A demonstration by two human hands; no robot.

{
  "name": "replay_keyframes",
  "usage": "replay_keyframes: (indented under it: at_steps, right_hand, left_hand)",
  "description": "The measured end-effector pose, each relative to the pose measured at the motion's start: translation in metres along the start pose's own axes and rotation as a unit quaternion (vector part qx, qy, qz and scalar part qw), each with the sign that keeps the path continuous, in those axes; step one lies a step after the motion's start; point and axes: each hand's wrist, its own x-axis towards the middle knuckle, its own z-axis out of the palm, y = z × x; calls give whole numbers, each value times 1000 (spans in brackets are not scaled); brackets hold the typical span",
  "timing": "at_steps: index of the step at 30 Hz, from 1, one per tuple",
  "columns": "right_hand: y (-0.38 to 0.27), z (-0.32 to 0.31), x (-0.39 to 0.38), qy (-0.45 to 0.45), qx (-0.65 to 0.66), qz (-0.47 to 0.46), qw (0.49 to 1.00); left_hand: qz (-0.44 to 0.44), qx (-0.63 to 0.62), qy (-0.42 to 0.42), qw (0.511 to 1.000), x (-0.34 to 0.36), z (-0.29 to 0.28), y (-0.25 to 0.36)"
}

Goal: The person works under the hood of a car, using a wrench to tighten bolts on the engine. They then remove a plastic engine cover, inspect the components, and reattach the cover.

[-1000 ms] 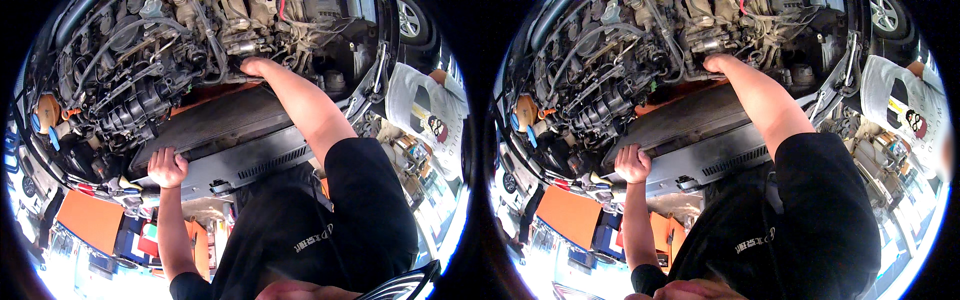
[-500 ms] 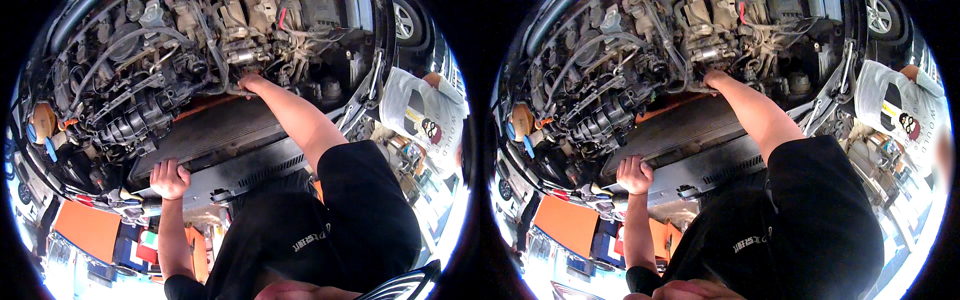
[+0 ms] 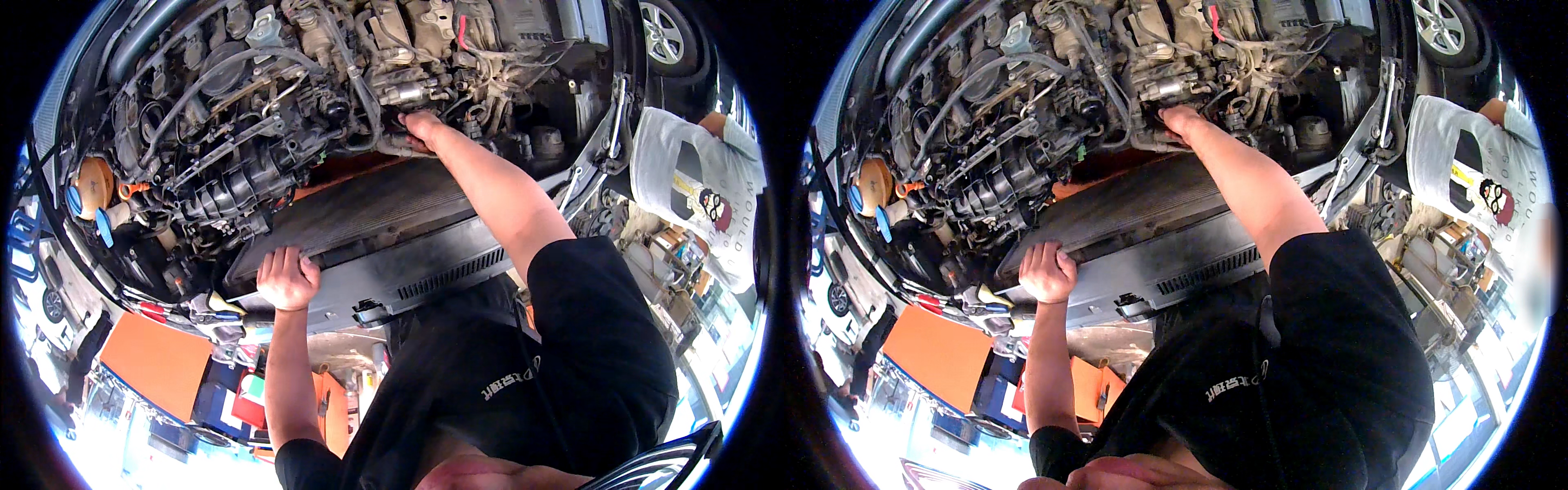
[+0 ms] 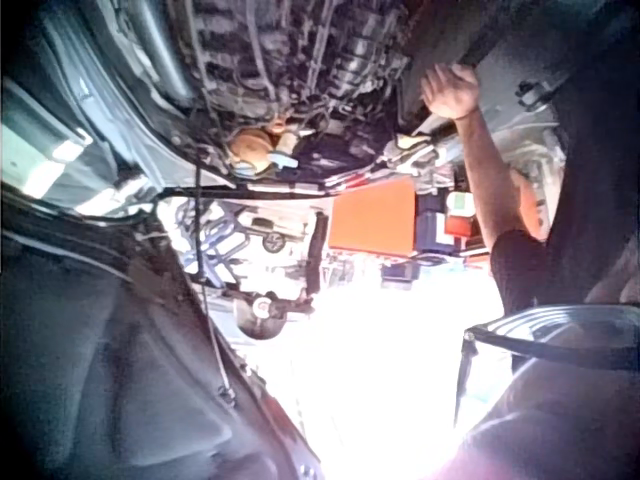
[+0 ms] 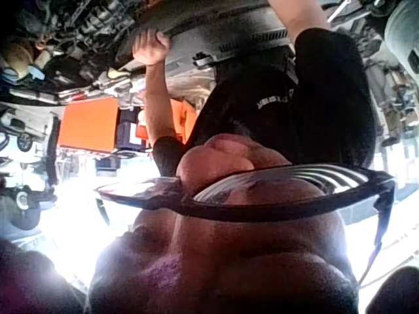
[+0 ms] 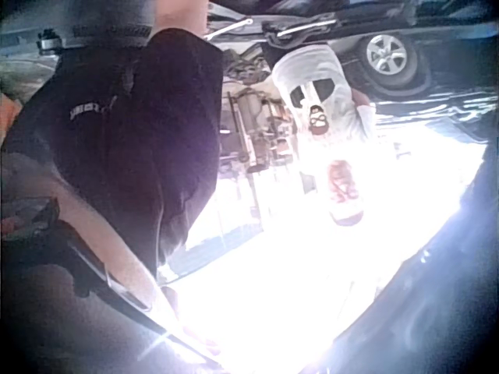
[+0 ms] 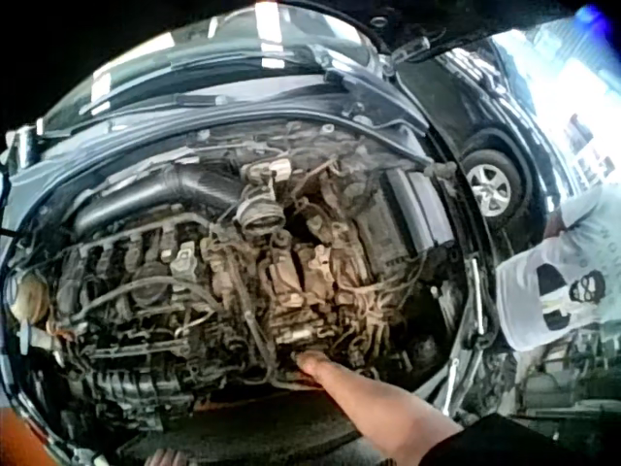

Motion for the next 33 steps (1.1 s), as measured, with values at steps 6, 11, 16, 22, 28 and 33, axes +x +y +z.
replay_keyframes:
  at_steps: [6,11,16,22,28,33]
  right_hand:
    - [-3,6,-1,-63,159,1,985]
    - [-2,-5,11,-98,20,-14,995]
    - [-3,-1,6,-79,97,34,992]
    - [-6,7,-2,-54,303,111,945]
    - [-10,11,10,-99,552,122,819]
    - [-8,12,5,-77,549,132,822]
  left_hand:
    - [3,-11,-7,1000,1,1,0]
    - [-1,0,-16,1000,0,0,2]
    - [-10,-10,-33,999,0,-1,1]
    - [-14,-2,-44,999,2,-4,1]
    - [-108,-43,-199,973,16,-15,7]
    - [-299,-200,-373,855,55,17,24]
